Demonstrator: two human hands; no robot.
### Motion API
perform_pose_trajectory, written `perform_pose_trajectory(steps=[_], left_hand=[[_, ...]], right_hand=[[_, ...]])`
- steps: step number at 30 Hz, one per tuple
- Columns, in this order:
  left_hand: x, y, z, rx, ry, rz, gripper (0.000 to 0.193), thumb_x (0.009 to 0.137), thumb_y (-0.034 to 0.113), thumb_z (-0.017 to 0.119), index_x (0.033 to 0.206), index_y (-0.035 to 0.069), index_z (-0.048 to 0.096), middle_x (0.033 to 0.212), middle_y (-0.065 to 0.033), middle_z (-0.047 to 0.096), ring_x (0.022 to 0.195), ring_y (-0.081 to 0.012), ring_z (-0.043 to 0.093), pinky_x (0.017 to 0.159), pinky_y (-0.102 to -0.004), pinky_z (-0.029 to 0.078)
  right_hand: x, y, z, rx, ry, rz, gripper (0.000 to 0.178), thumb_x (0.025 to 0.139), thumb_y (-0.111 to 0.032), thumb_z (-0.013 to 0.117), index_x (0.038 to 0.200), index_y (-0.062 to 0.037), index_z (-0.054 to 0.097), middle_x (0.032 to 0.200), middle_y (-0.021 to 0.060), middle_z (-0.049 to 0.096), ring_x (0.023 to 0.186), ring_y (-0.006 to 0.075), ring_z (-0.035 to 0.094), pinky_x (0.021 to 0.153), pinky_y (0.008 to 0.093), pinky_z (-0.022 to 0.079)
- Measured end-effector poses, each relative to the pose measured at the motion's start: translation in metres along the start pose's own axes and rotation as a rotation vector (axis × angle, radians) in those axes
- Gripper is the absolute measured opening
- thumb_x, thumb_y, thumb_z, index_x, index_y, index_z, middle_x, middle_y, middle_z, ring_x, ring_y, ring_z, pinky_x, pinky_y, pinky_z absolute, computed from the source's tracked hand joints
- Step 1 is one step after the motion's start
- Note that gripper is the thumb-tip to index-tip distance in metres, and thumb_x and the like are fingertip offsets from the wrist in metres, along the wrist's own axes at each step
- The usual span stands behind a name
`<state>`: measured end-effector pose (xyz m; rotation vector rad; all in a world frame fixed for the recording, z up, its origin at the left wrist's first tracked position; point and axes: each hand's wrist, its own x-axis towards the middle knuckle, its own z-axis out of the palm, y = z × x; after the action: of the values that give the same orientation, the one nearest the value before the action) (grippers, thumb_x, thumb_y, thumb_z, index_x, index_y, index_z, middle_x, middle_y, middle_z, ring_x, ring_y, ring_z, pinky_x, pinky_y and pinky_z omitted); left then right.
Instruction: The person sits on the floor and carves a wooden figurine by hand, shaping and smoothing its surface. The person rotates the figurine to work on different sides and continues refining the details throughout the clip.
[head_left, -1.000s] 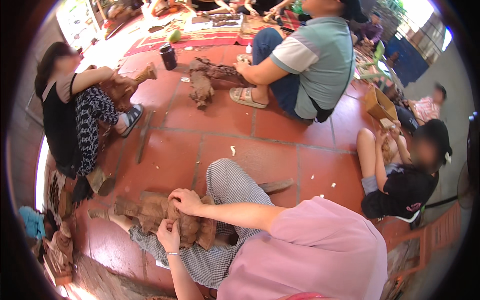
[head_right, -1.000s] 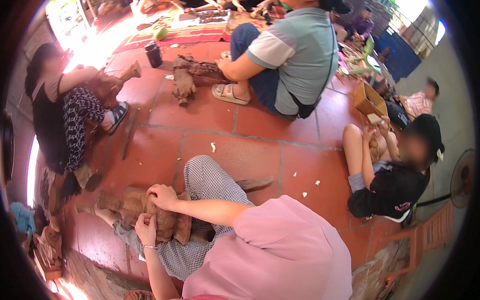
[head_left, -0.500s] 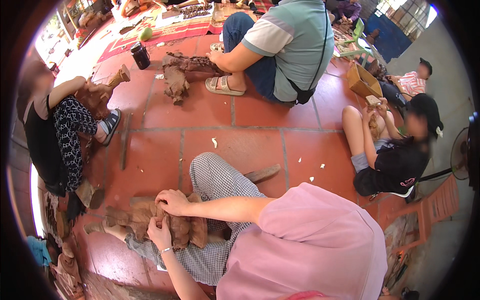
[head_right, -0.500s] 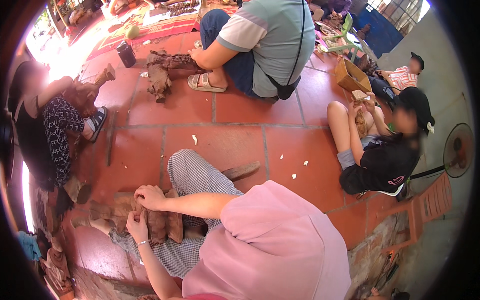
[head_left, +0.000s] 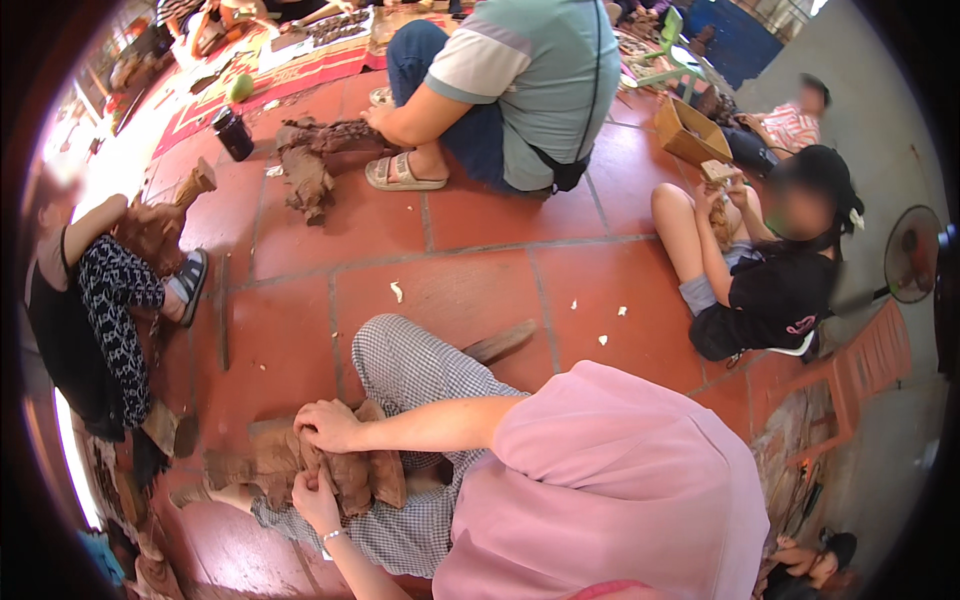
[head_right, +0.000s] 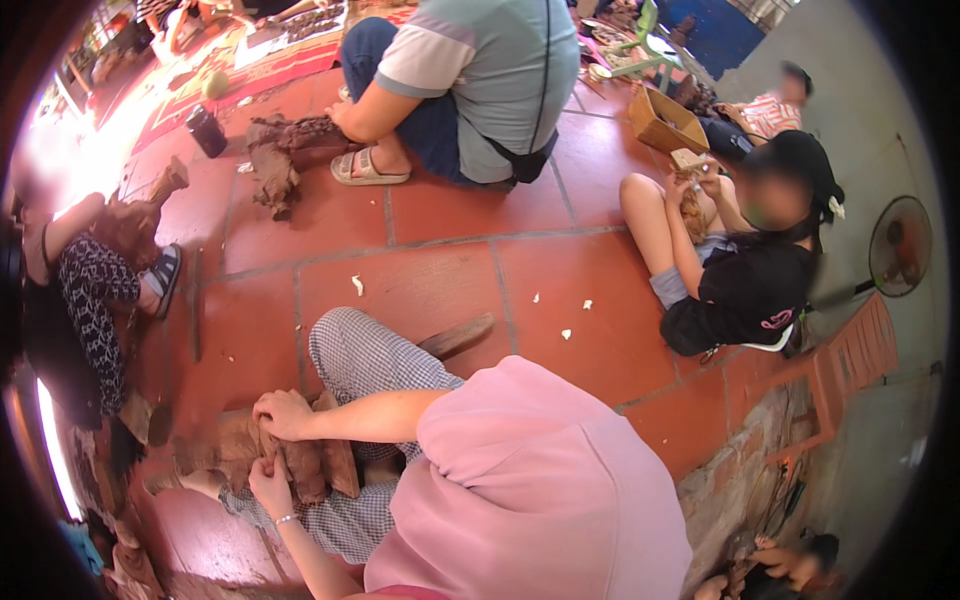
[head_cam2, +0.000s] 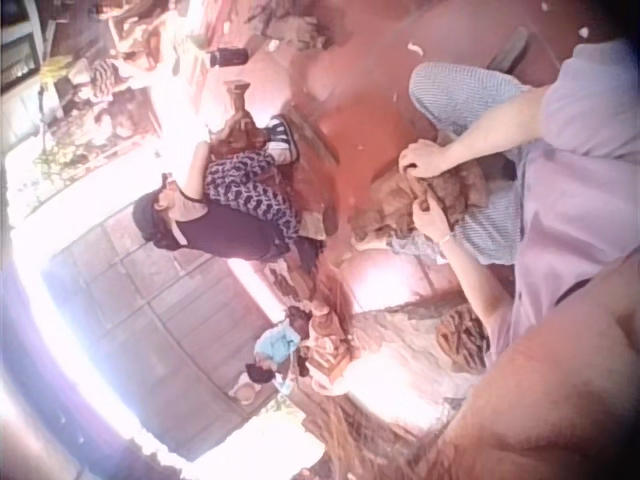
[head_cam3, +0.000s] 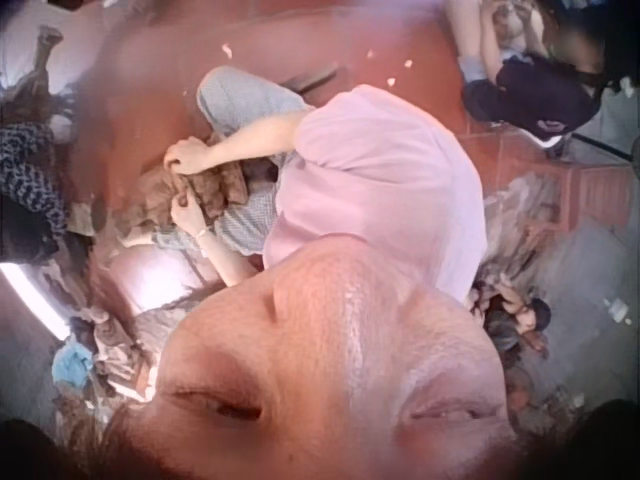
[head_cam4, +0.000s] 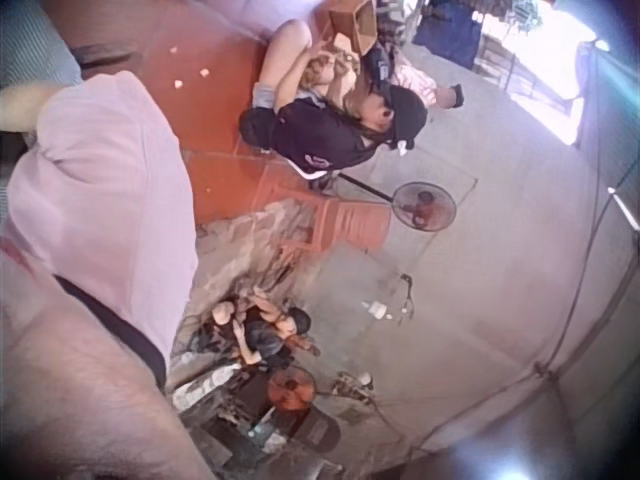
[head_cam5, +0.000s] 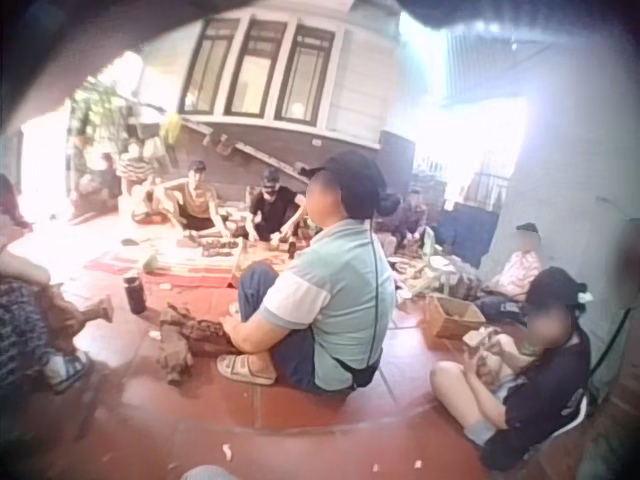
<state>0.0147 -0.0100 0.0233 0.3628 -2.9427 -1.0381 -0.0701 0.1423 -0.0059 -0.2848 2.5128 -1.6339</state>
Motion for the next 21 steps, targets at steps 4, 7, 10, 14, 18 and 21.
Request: perform_pose_trajectory(steps=[4,7,10,14,18,21], left_hand=[[0.011,0.007,0.009,0.11,0.128,0.064,0.027,0.082,0.023,0.075,0.077,0.0,0.063,0.064,-0.0116,0.064,0.056,-0.0251,0.06,0.058,-0.0382,0.048],[0.012,0.011,0.01,0.108,0.104,0.066,0.028,0.083,0.024,0.074,0.077,0.0,0.062,0.065,-0.0122,0.064,0.057,-0.0271,0.061,0.059,-0.0396,0.048],[0.004,0.002,0.001,0.088,0.036,0.075,0.026,0.083,0.023,0.074,0.077,0.0,0.062,0.065,-0.0122,0.064,0.057,-0.0275,0.061,0.059,-0.0398,0.047],[0.011,0.0,0.007,0.166,0.108,0.131,0.023,0.083,0.019,0.072,0.076,0.0,0.062,0.064,-0.0121,0.064,0.057,-0.0269,0.061,0.057,-0.0388,0.047],[0.012,0.005,0.01,0.153,0.109,0.137,0.02,0.082,0.017,0.072,0.076,0.0,0.062,0.064,-0.0123,0.064,0.057,-0.0269,0.061,0.057,-0.0383,0.047],[0.001,0.001,-0.002,0.141,0.041,0.136,0.019,0.082,0.015,0.071,0.076,0.0,0.062,0.063,-0.0122,0.064,0.056,-0.0269,0.061,0.057,-0.0382,0.047]], right_hand=[[0.001,0.001,0.004,0.013,0.004,-0.002,0.017,0.084,-0.02,0.058,0.093,-0.0129,0.07,0.109,0.0032,0.067,0.105,0.0265,0.059,0.092,0.0427,0.043],[0.001,0.004,0.005,0.011,0.003,0.002,0.017,0.084,-0.021,0.058,0.093,-0.0132,0.071,0.109,0.0028,0.067,0.106,0.0261,0.059,0.092,0.0424,0.043],[0.0,0.002,0.004,-0.015,0.003,0.011,0.018,0.084,-0.021,0.058,0.094,-0.0134,0.07,0.109,0.0025,0.066,0.107,0.0261,0.058,0.093,0.0428,0.042],[0.002,0.002,0.006,-0.009,-0.019,0.02,0.018,0.084,-0.021,0.058,0.096,-0.0139,0.07,0.11,0.0019,0.066,0.109,0.0257,0.057,0.094,0.0431,0.041],[-0.001,-0.001,0.005,-0.015,-0.001,0.013,0.018,0.084,-0.022,0.058,0.095,-0.0136,0.07,0.109,0.0024,0.067,0.107,0.0258,0.058,0.093,0.0434,0.042],[-0.001,-0.002,0.004,-0.009,-0.006,0.006,0.018,0.085,-0.023,0.058,0.094,-0.0134,0.07,0.108,0.0034,0.067,0.106,0.0258,0.059,0.092,0.0425,0.043]])
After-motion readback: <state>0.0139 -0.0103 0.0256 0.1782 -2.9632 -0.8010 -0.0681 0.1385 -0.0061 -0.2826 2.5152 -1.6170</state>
